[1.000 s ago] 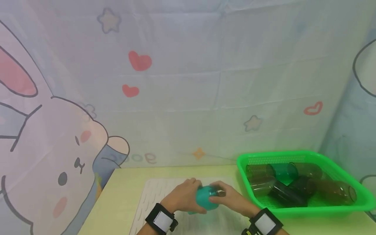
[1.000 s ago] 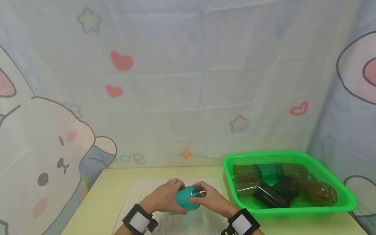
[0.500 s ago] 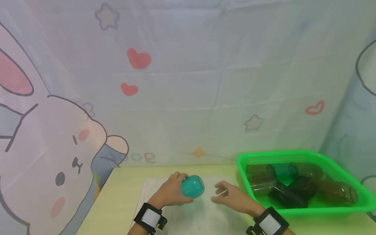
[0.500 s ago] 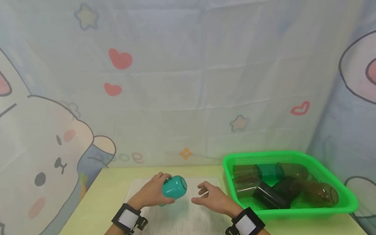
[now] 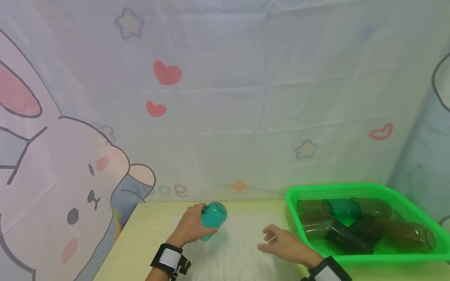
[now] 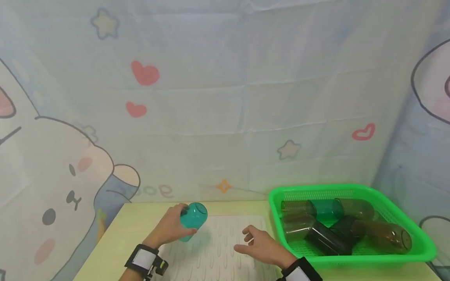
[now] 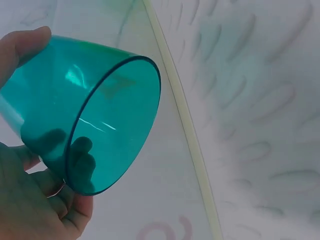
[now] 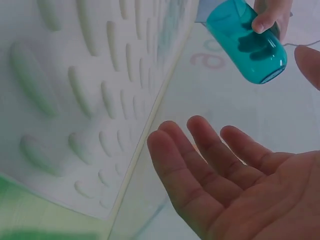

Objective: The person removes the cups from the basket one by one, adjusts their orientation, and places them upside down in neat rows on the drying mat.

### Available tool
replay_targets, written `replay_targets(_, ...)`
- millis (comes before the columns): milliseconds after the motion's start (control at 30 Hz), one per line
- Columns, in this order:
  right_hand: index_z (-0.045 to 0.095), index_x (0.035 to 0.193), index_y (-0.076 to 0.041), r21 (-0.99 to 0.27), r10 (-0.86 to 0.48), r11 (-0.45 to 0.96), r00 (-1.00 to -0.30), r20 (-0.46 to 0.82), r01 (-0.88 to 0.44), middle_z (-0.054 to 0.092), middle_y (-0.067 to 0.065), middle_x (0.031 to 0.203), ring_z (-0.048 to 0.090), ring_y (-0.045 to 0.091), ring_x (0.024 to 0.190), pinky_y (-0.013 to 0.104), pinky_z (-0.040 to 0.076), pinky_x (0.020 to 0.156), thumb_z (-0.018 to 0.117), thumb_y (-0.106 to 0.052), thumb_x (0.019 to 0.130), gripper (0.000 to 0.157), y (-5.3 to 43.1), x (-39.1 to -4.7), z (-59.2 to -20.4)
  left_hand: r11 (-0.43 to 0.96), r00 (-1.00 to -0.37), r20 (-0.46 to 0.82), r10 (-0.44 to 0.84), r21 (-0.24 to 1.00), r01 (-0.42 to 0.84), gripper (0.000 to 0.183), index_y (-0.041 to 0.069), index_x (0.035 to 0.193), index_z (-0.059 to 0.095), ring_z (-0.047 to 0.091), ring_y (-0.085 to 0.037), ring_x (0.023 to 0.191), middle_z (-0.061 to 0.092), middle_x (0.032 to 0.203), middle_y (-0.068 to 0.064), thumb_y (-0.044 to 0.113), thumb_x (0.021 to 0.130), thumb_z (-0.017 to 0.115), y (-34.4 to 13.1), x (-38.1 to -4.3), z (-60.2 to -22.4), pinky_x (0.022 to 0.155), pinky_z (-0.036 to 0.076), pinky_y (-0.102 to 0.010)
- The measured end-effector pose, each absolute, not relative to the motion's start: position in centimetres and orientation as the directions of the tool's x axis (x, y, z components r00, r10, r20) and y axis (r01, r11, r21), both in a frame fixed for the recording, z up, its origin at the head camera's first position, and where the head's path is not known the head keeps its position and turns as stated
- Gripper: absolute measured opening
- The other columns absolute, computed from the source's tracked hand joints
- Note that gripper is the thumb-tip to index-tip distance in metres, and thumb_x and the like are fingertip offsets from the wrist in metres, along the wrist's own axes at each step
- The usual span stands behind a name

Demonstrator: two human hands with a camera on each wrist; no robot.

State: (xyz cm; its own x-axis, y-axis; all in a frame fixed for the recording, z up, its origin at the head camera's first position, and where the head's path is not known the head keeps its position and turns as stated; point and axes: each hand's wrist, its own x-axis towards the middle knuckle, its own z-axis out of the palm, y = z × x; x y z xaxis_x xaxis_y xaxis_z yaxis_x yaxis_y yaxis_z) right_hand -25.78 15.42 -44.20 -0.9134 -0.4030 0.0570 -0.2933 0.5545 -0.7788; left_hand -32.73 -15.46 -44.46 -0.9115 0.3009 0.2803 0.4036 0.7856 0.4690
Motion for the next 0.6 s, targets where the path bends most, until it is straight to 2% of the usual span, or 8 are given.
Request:
replay_targets(133, 0.053, 0.113, 0.004, -0.745, -0.416, 0.583, -0.907, 0.068, -0.323, 0.061, 0.015, 0.098, 0.06, 0.031, 0.088, 0.043, 0.051, 0.069, 0.069, -0.033, 0.086, 0.048, 15.6, -25.7, -44.8, 0.78, -0.924, 0.296, 0.243, 0.506, 0.367, 0.078, 0.001, 0.127, 0.049, 0.051, -0.031, 0.1, 0.057, 0.114, -0.014, 0.044, 0.07, 0.08, -16.3, -33.0, -44.8, 0.075, 0.05, -0.047)
replay_targets(367, 0.054, 0.112, 0.004, -0.712, -0.429, 0.634, -0.903, 0.001, -0.302, 0.062, 0.018, 0.099, 0.06, 0.033, 0.087, 0.045, 0.051, 0.069, 0.068, -0.037, 0.086, 0.051, 15.7, -25.8, -45.3, 0.744, -0.95, 0.274, 0.147, 0.602, 0.289, 0.081, -0.006, 0.131, 0.043, 0.05, -0.037, 0.107, 0.053, 0.119, -0.02, 0.037, 0.073, 0.08, -17.7, -33.5, -45.4, 0.081, 0.048, -0.052)
replay_targets(600, 0.057, 0.109, 0.005, -0.609, -0.437, 0.698, -0.898, 0.055, -0.377, 0.061, 0.018, 0.101, 0.058, 0.036, 0.092, 0.049, 0.048, 0.075, 0.071, -0.032, 0.083, 0.047, 15.6, -25.4, -45.2, 0.705, -0.963, 0.255, 0.091, 0.666, 0.243, 0.084, -0.009, 0.132, 0.039, 0.052, -0.04, 0.11, 0.051, 0.123, -0.026, 0.03, 0.072, 0.082, -18.8, -34.4, -46.5, 0.085, 0.046, -0.054)
